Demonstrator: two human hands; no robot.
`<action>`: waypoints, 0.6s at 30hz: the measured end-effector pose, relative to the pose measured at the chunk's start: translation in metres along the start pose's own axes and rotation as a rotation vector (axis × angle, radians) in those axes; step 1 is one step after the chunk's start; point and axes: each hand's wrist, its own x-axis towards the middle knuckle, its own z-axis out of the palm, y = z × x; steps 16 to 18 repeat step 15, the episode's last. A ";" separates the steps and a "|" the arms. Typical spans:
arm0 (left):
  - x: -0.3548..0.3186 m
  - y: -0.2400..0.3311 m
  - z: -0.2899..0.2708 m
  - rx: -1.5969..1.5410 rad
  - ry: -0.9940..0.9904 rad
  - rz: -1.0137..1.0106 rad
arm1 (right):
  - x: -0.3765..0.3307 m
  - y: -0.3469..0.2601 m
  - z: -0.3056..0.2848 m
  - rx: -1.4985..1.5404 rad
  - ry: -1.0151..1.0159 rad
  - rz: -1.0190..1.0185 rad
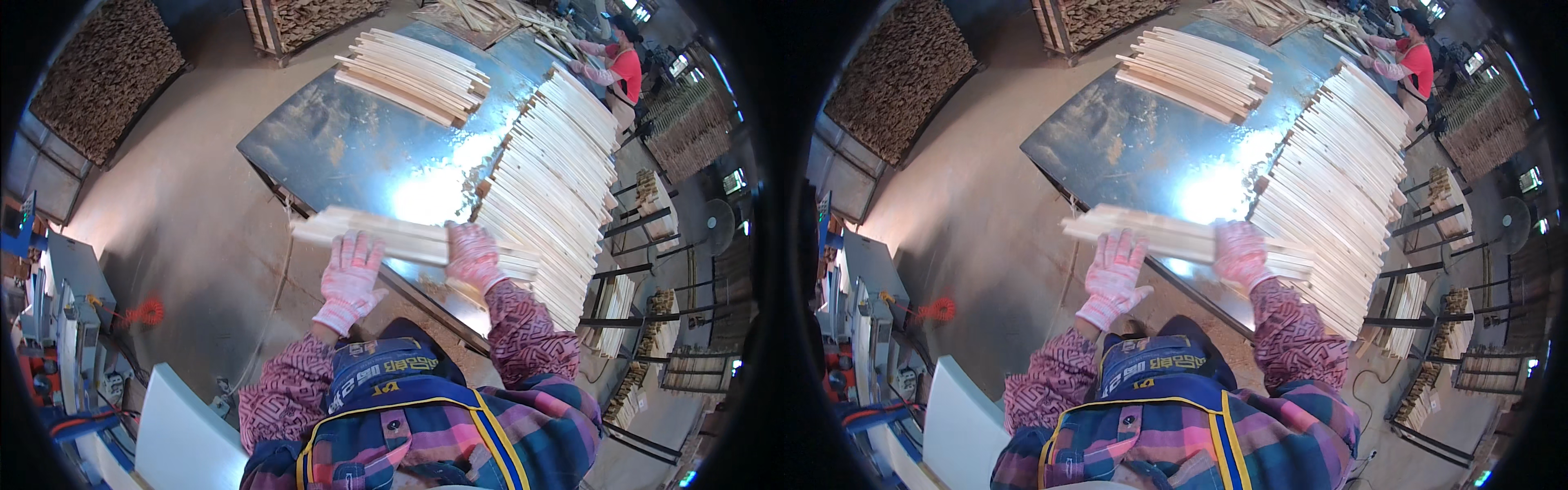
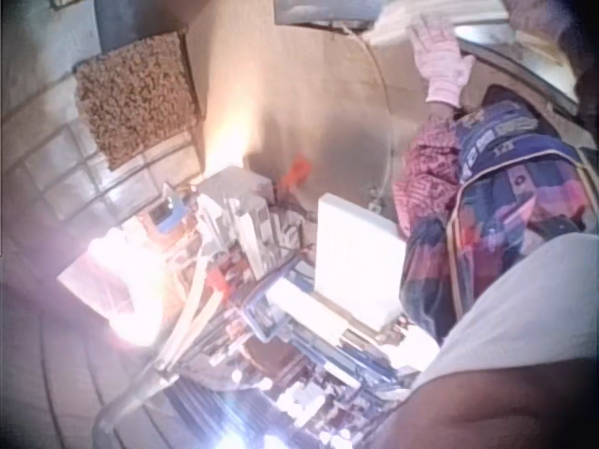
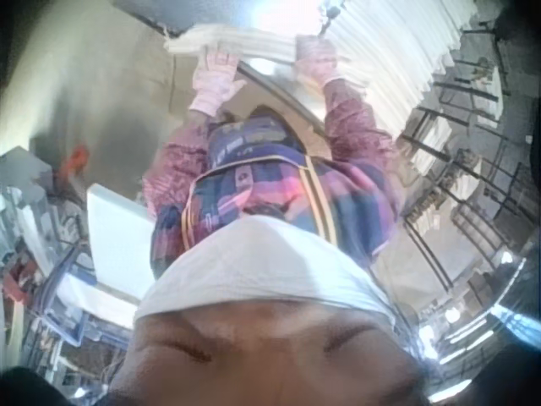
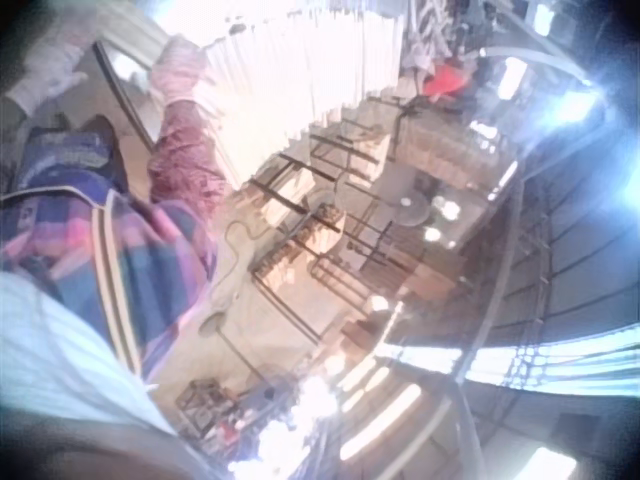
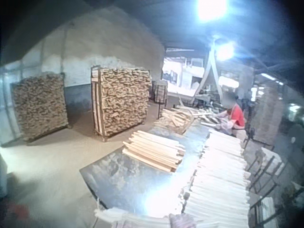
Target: The person feeds wooden planks into a conveyor belt machine, likely for sanding or planing. They handle the planks one by one, adjusting their position on the belt and stacking the processed pieces. The person also uses a wrench to adjust a component of the machinery.
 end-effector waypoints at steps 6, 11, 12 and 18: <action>0.091 -0.076 0.004 0.119 -0.169 0.192 | 0.072 -0.104 0.009 0.014 0.179 -0.276; 0.171 -0.132 -0.001 0.009 -0.275 0.183 | 0.166 -0.116 0.006 0.063 0.020 -0.306; 0.183 -0.141 -0.007 0.018 -0.297 0.175 | 0.183 -0.117 -0.007 0.118 -0.060 -0.325; 0.233 -0.166 -0.028 0.062 -0.387 0.123 | 0.241 -0.105 -0.071 0.381 -0.329 -0.361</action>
